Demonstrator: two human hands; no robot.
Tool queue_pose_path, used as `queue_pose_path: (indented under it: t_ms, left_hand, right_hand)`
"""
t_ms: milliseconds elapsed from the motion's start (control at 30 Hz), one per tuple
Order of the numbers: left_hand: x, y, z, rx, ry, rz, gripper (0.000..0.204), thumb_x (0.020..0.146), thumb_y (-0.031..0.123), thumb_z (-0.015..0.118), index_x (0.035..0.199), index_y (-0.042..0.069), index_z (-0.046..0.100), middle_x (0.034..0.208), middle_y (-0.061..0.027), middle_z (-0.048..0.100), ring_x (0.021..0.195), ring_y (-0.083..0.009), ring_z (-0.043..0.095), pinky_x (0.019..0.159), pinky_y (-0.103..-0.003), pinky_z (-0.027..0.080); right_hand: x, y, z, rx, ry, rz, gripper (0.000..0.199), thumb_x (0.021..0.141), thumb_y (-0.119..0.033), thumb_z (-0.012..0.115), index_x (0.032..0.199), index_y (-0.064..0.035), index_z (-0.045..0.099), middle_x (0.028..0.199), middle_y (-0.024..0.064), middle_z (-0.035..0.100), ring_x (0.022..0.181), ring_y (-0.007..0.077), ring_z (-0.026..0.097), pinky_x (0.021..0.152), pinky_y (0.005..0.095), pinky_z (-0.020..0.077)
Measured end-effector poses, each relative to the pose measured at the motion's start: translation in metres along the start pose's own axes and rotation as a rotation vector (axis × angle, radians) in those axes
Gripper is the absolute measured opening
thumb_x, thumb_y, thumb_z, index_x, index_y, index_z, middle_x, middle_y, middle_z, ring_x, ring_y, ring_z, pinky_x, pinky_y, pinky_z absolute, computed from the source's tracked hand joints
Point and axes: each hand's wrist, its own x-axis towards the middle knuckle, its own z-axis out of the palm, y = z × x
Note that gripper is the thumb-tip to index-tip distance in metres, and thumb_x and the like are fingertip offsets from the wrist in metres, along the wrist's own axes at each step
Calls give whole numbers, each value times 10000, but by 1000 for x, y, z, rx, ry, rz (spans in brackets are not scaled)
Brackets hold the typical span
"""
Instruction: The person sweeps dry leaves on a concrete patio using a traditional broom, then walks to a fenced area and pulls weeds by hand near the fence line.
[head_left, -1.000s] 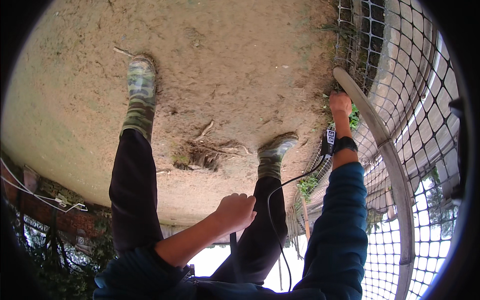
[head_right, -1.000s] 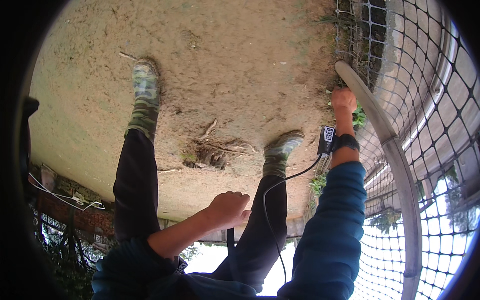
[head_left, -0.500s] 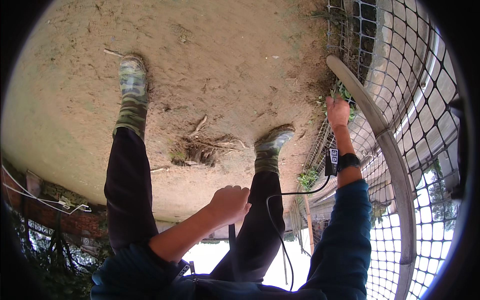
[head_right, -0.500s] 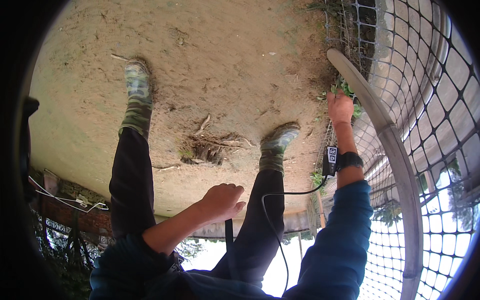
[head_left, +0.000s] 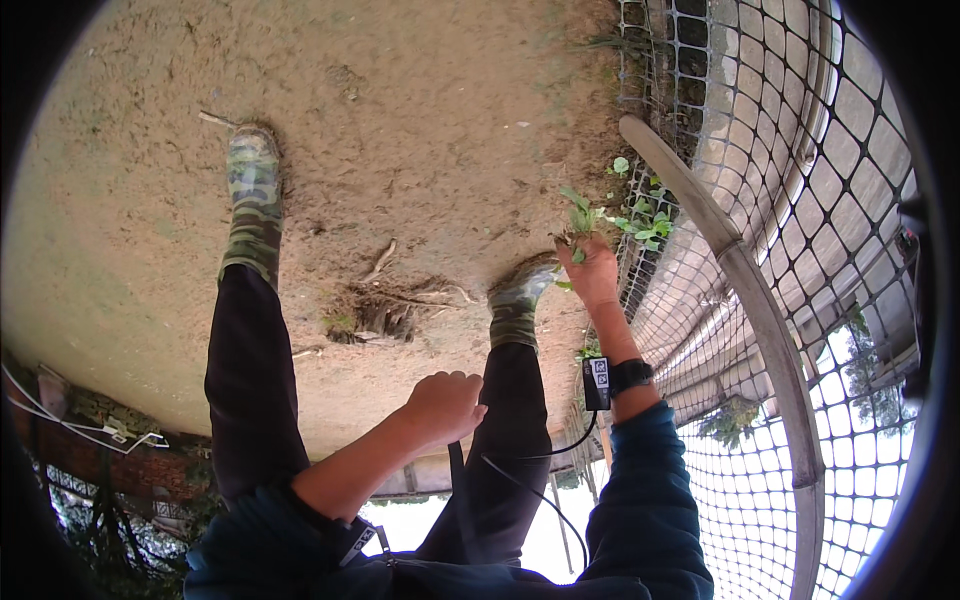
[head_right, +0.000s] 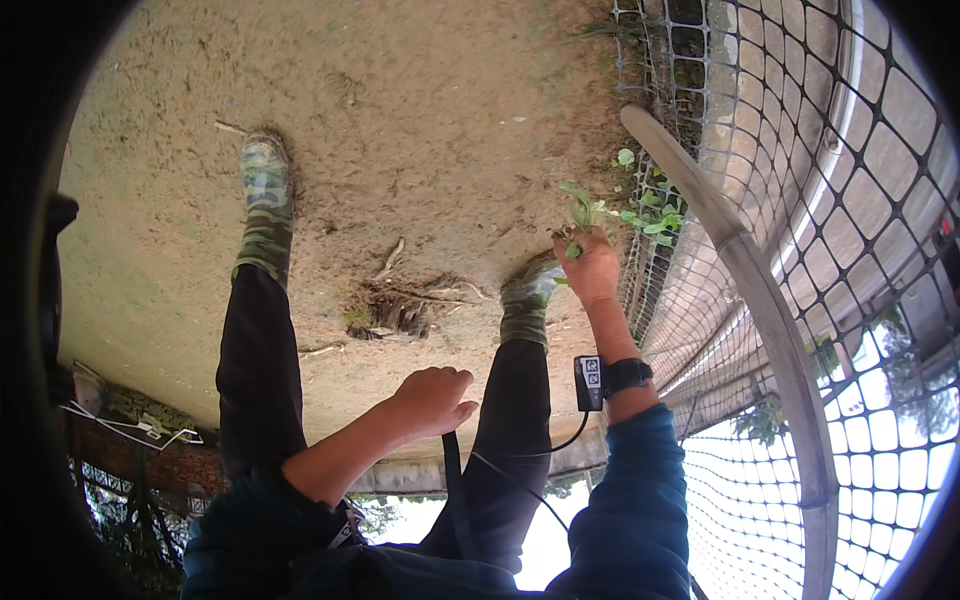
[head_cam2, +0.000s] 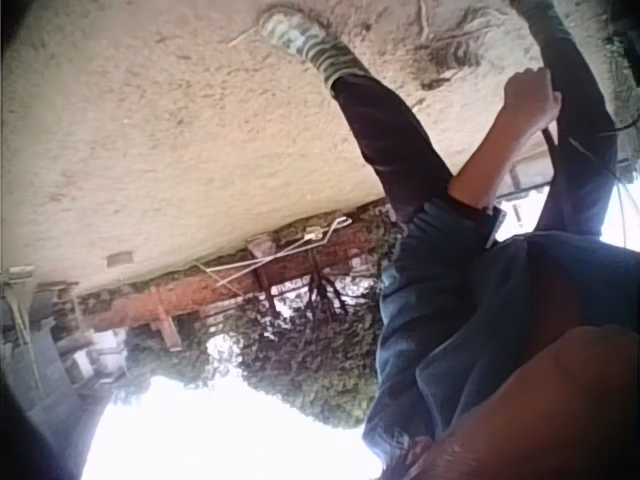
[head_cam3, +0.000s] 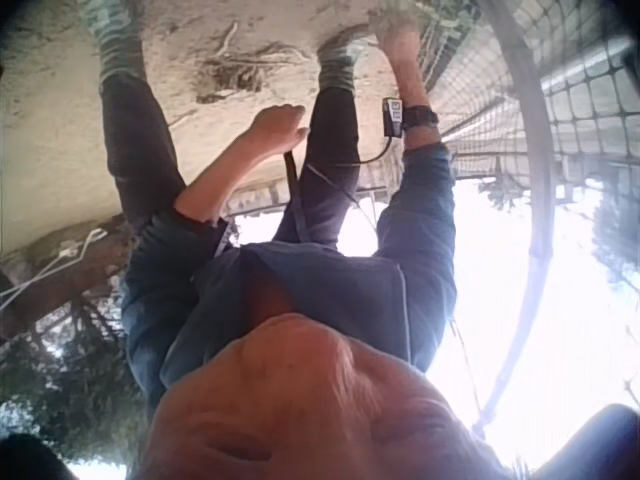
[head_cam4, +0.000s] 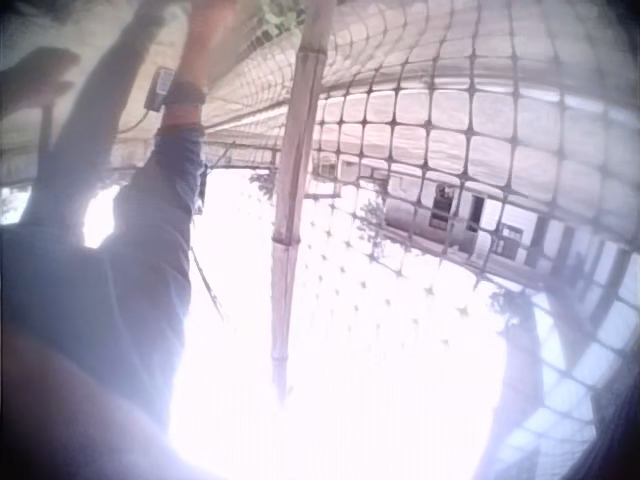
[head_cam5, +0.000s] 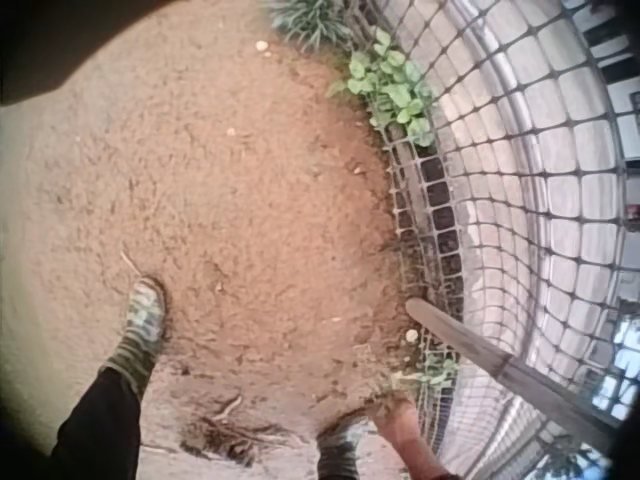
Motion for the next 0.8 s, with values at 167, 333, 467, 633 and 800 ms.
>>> queue_pose_path:
  t_ms: [167, 333, 467, 633, 800]
  left_hand:
    - [0, -1, 2, -28, -21, -27, 316, 822, 281, 595, 956, -2, 548, 874, -188, 608, 831, -350, 605, 722, -438, 488]
    - [0, -3, 4, -26, -38, -44, 325, 826, 286, 596, 977, 3, 543, 864, -187, 609, 839, -353, 605, 732, -442, 484]
    - [1, -4, 6, -12, -16, -44, 318, 824, 281, 596, 967, 2, 544, 845, -183, 608, 824, -350, 608, 724, -441, 486]
    - [4, -5, 7, -26, -40, -46, 301, 820, 269, 599, 943, -1, 551, 848, -186, 610, 821, -348, 610, 718, -440, 488]
    - [6, -3, 6, -31, -10, -45, 311, 823, 271, 596, 958, -5, 550, 842, -190, 611, 830, -348, 609, 724, -442, 486]
  right_hand:
    - [61, 31, 15, -274, -30, 472, 508, 759, -272, 624, 1191, -58, 465, 869, 197, 647, 792, 390, 624, 706, 438, 501]
    - [88, 34, 14, -436, -202, 665, 864, 755, -252, 619, 1422, -101, 90, 954, 196, 649, 866, 337, 642, 753, 425, 506]
    - [85, 41, -3, -576, -235, 656, 832, 816, -248, 528, 1457, -123, 13, 1014, 176, 648, 893, 309, 648, 757, 404, 509]
    - [81, 52, -6, -654, -333, 643, 763, 834, -175, 459, 1460, -117, 27, 982, 154, 663, 843, 289, 661, 709, 398, 518]
    - [83, 58, 2, -700, -344, 627, 756, 832, -159, 474, 1455, -88, 50, 974, 151, 664, 841, 276, 663, 696, 391, 521]
